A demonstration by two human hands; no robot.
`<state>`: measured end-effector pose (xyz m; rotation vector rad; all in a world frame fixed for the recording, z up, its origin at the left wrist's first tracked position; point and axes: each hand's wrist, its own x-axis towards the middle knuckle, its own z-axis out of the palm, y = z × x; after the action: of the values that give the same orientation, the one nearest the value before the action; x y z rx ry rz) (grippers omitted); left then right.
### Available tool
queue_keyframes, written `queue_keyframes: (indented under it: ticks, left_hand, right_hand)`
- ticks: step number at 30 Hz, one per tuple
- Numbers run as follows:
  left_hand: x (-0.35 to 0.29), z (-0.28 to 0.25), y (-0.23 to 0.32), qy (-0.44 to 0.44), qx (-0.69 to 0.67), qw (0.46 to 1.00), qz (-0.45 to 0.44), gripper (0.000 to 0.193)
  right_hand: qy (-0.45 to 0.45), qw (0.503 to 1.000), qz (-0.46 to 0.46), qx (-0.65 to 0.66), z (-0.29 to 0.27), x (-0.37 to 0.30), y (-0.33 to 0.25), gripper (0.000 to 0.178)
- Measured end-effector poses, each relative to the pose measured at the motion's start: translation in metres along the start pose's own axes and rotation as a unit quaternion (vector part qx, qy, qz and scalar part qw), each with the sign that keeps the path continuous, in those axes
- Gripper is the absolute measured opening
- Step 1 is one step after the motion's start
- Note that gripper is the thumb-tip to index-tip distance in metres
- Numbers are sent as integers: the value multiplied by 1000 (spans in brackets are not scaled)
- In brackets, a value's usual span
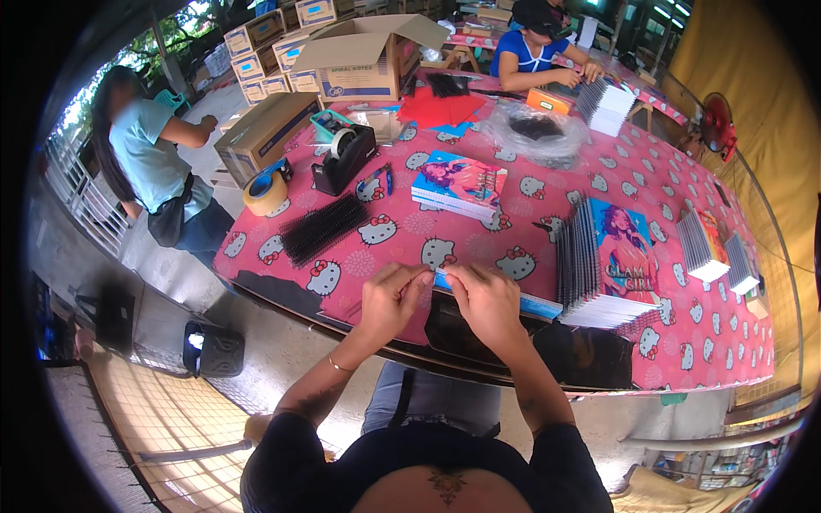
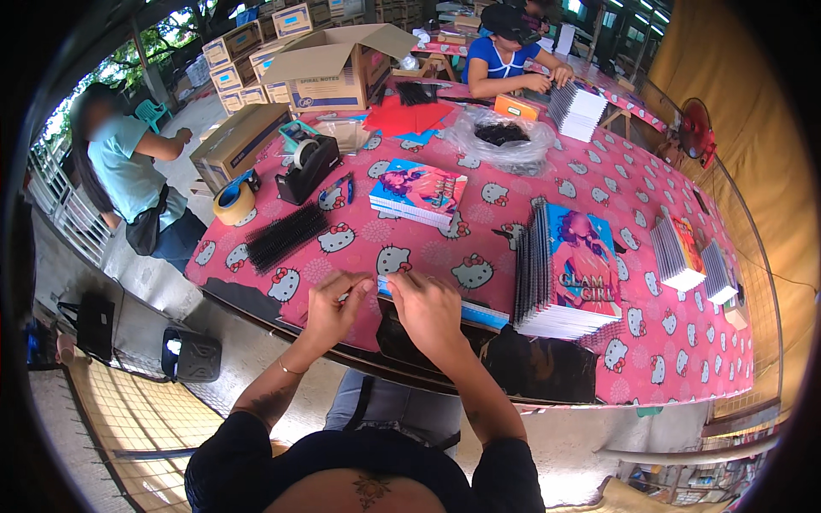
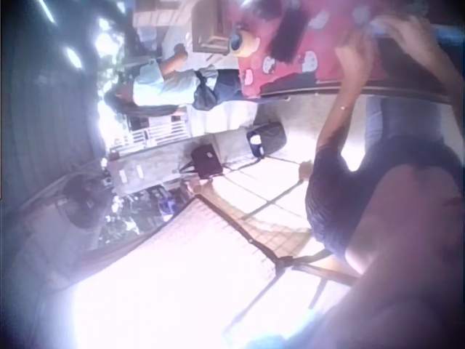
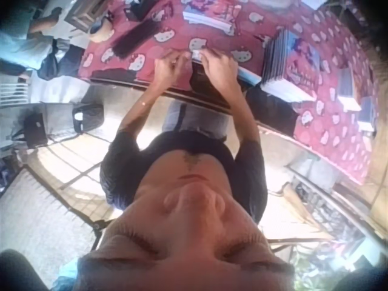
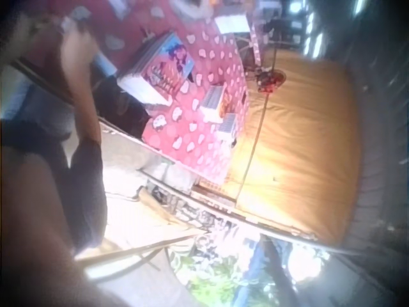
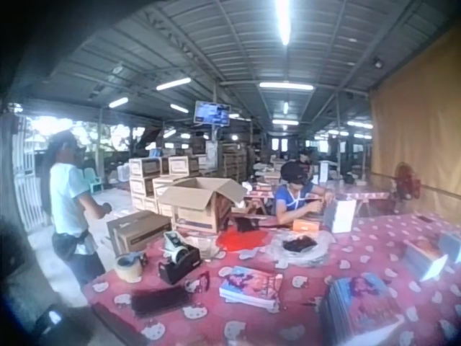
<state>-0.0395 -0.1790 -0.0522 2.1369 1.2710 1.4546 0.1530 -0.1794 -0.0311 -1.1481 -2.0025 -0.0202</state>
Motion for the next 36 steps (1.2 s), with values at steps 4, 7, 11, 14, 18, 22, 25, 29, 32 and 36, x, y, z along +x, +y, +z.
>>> queue_keyframes:
  ticks: [4, 7, 11, 14, 18, 22, 25, 29, 32, 36]
  left_hand:
    - [3, -1, -1, 2, -44, 999, -16, 15]
    - [4, 2, -3, 15, -56, 998, -11, 15]
    - [4, 0, 1, 13, -63, 997, -32, 16]
    - [8, 1, -2, -6, -24, 1000, -7, 20]
    - [28, -9, -11, -113, 17, 988, 104, 26]
    - [24, -14, -23, -213, 65, 970, 98, 44]
    - [31, -13, 10, -214, 193, 953, 89, 65]
    - [1, 24, 0, -102, 345, 920, 155, 88]
    - [-62, 42, -20, -129, 363, 907, 169, 92]
    - [-12, 31, -4, -142, 387, 896, 165, 92]
  right_hand:
    - [-2, 1000, -9, -8, -3, 2, -4, 11]
    - [3, 1000, -16, -14, -1, 2, -3, 11]
    - [0, 1000, -16, -6, -1, 1, -2, 10]
    - [-3, 1000, -18, -6, -1, 2, -2, 10]
    - [-30, 999, -12, 20, -5, 1, -1, 11]
    - [4, 999, -54, -6, -33, 8, -7, 11]
    - [-77, 997, 2, -10, -44, -1, 7, 12]
    - [-129, 990, 51, -3, -40, -5, 10, 13]
    - [-108, 993, 35, 7, -39, -6, 13, 14]
    - [-88, 996, -12, -32, -45, -10, 11, 19]
